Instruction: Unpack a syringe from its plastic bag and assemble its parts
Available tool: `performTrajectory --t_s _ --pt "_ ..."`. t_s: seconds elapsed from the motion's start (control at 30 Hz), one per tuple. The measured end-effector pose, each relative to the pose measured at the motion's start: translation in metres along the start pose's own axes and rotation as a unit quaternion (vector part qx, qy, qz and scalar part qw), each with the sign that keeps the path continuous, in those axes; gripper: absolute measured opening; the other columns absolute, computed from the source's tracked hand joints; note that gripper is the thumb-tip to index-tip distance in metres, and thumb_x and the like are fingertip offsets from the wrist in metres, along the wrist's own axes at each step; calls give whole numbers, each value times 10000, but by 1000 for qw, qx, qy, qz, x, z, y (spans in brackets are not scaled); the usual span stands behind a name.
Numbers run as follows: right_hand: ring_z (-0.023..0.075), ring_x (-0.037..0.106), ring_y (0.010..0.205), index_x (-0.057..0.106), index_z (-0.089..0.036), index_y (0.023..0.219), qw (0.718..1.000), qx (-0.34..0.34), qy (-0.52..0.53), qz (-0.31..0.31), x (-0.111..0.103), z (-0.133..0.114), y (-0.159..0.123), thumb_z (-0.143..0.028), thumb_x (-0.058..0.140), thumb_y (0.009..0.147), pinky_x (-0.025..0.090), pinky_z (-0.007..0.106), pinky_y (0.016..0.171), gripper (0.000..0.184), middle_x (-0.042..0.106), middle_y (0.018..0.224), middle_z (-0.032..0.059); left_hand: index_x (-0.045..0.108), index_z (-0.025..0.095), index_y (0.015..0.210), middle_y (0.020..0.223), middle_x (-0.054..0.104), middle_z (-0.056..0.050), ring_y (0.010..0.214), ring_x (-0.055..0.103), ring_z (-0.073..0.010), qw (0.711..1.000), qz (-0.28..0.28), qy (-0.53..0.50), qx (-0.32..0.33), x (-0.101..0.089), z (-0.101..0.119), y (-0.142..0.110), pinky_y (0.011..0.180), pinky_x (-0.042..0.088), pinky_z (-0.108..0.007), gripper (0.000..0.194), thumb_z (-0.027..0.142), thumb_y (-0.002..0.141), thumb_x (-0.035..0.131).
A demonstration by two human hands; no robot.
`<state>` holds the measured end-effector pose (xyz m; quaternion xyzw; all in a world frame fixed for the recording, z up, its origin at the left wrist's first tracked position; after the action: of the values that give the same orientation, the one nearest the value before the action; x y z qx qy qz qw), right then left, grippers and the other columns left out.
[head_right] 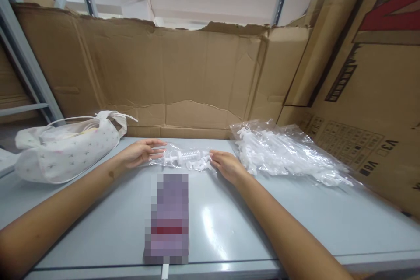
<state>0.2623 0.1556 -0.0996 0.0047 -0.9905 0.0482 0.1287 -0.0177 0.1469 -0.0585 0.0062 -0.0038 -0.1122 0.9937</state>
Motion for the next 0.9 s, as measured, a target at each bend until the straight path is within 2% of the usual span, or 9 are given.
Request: performTrajectory --t_s 0.13,0.2,0.3,0.37,0.5,0.6,0.7,0.8,0.9 --pt "179 602 1060 686 -176 900 1000 13 -24 -14 1 -2 -5 -31 614 688 440 284 998 266 682 954 79 705 152 866 1348 528 -97 1176 541 -271 997 -68 -11 -17 5 -1 -4 966 480 -365 276 61 610 663" --pt "166 629 993 675 -193 1003 999 19 -33 -21 1 -4 -7 -36 609 687 470 271 951 359 678 931 65 700 181 990 1391 485 -84 1141 566 -280 995 -97 3 -34 5 -4 -6 942 489 -380 373 97 627 711" --pt "165 646 935 642 -209 1111 998 30 -41 -36 1 -8 -11 -72 619 696 505 260 874 438 656 1007 72 555 283 1260 1461 389 -75 1064 606 -244 988 -140 52 -45 8 -9 -9 878 503 -367 620 164 680 738" --pt "172 639 952 632 -228 1125 998 32 -38 -39 1 -11 -13 -96 633 700 516 268 841 445 626 1107 74 429 318 1362 1466 375 -95 1021 613 -209 983 -155 86 -37 11 -12 -9 848 494 -342 705 202 728 715" --pt "193 592 1040 631 -277 1055 999 23 1 -32 0 -15 -13 -149 669 702 531 314 808 377 587 1205 50 257 312 1446 1403 448 -128 1033 589 -207 981 -150 124 -5 16 -17 -7 844 463 -338 750 286 804 645" --pt "177 583 1031 653 -247 901 999 21 20 -33 2 -14 -11 -129 657 700 520 267 809 233 639 1066 57 189 311 1464 1352 505 -109 1077 561 -212 981 -147 128 17 20 -19 -7 864 444 -334 757 334 833 606" --pt "167 606 932 666 -201 767 998 20 14 -62 5 -12 -11 -131 652 703 510 234 801 96 665 918 66 140 294 1475 1302 550 -98 1050 573 -204 974 -154 163 41 24 -17 -7 868 440 -334 746 350 857 555" --pt "155 612 817 676 -192 776 997 21 5 -71 6 -10 -11 -129 671 682 517 240 726 113 664 829 49 162 251 1475 1221 603 -95 981 594 -189 938 -145 304 84 25 -15 -7 861 437 -326 690 360 877 488" --pt "148 613 776 678 -206 862 998 12 -4 -60 3 -8 -9 -143 696 662 510 237 665 210 663 800 34 339 238 1416 1128 630 -77 894 593 -186 897 -112 411 118 23 -13 -6 821 431 -314 602 359 849 502"
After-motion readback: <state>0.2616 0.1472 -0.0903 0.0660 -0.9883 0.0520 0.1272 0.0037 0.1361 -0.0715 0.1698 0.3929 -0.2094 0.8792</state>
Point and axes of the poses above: each hand's wrist, its own y-axis towards the middle knuckle, its own x-axis out of the palm, z = x × y, the point moved 5 cm from there along y, towards the middle knuckle
